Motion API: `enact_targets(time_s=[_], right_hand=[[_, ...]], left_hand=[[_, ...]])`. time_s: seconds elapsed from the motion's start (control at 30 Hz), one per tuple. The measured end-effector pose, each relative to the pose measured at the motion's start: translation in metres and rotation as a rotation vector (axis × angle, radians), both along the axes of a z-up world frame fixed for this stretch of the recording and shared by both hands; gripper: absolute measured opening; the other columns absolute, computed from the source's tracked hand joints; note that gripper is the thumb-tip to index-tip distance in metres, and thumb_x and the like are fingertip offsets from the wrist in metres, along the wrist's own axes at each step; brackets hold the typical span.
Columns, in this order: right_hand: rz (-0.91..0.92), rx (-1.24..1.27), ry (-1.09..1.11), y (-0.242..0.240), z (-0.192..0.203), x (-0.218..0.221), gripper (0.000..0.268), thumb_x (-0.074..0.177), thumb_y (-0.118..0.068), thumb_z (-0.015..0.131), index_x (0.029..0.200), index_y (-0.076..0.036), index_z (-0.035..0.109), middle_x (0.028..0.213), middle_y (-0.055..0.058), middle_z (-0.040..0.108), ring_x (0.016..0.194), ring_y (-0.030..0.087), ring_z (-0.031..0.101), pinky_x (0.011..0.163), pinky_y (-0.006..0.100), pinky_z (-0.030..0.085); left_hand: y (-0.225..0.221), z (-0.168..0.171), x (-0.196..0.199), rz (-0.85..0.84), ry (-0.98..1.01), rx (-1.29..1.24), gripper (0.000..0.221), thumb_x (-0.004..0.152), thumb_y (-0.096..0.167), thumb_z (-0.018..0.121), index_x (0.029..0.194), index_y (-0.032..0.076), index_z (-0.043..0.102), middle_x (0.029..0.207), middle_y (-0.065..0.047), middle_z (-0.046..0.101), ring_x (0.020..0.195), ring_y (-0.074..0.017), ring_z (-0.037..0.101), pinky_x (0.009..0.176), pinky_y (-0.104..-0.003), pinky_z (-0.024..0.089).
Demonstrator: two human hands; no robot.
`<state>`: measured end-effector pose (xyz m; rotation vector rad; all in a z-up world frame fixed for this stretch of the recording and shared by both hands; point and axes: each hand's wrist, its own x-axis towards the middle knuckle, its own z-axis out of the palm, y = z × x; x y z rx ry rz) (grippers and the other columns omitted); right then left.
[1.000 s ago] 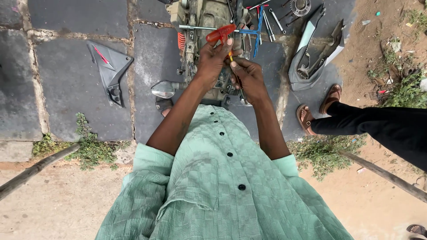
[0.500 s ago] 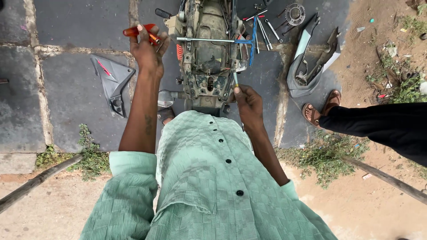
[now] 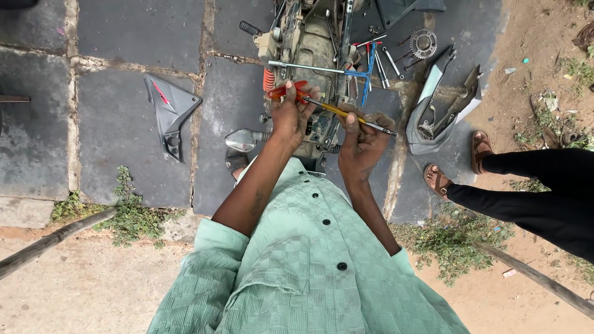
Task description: The person works on a disassembled scooter frame lying on stone paving, using wrenches, a T-handle tool and a screwdriver to loosen, remove and reposition fasteners on the frame. They pick tools from the ground, work on different parts of the frame, and handle removed bolts and components.
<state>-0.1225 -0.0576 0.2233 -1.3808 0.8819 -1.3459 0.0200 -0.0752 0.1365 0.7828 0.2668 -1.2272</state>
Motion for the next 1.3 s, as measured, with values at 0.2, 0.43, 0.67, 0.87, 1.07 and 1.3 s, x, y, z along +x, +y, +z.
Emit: enact_targets(time_s=[0.2,0.43,0.67,0.87,1.07,1.3], right_hand=[[-0.013,-0.034,0.004,0.001,-0.001,0.000,0.027,0.109,-0.004,0.059,0.123,-0.005,0.036,0.121,0.029,0.070,0.120,0.031,0.071,0.099,0.041,0.061],[-0.001,-0.064,-0.031,-0.004,-0.011,0.000,0.023,0.107,-0.002,0.061,0.119,-0.004,0.042,0.118,0.030,0.071,0.118,0.031,0.072,0.095,0.040,0.062],[-0.010,-0.005,-0.068,-0.007,-0.018,-0.010,0.018,0.104,0.000,0.067,0.113,0.001,0.052,0.110,0.029,0.073,0.105,0.029,0.076,0.084,0.038,0.067],[0.022,0.013,0.005,-0.013,-0.030,-0.017,0.016,0.106,-0.007,0.067,0.114,0.005,0.061,0.112,0.029,0.074,0.093,0.026,0.077,0.072,0.037,0.069],[0.017,0.046,-0.037,-0.021,-0.025,-0.020,0.023,0.106,-0.013,0.068,0.118,0.001,0.055,0.108,0.028,0.075,0.087,0.027,0.078,0.056,0.033,0.063],[-0.049,0.242,-0.200,-0.024,-0.012,-0.021,0.031,0.101,-0.015,0.071,0.118,-0.003,0.047,0.105,0.029,0.074,0.095,0.033,0.079,0.044,0.028,0.056]], left_hand=[[-0.001,0.005,0.007,0.044,0.064,-0.015,0.045,0.094,0.035,0.064,0.122,0.004,0.047,0.105,-0.019,0.072,0.097,-0.0310,0.074,0.091,-0.043,0.064],[0.002,0.016,-0.001,0.042,-0.016,-0.039,0.046,0.093,0.033,0.068,0.122,0.007,0.043,0.106,-0.015,0.069,0.100,-0.0306,0.074,0.092,-0.044,0.065],[0.010,0.031,0.004,-0.030,-0.165,0.016,0.044,0.094,0.029,0.071,0.124,0.014,0.042,0.100,-0.011,0.066,0.092,-0.0276,0.075,0.077,-0.039,0.066],[0.010,0.032,0.008,-0.053,-0.307,0.123,0.037,0.093,0.026,0.072,0.119,0.012,0.049,0.095,-0.012,0.066,0.079,-0.0231,0.073,0.067,-0.035,0.070],[0.010,0.043,0.009,-0.032,-0.387,0.166,0.038,0.093,0.023,0.073,0.118,0.008,0.049,0.092,-0.011,0.065,0.074,-0.0192,0.071,0.065,-0.035,0.070],[0.006,0.063,0.004,-0.017,-0.536,0.088,0.041,0.092,0.022,0.074,0.119,0.006,0.048,0.079,-0.013,0.072,0.068,-0.0196,0.074,0.061,-0.032,0.067]])
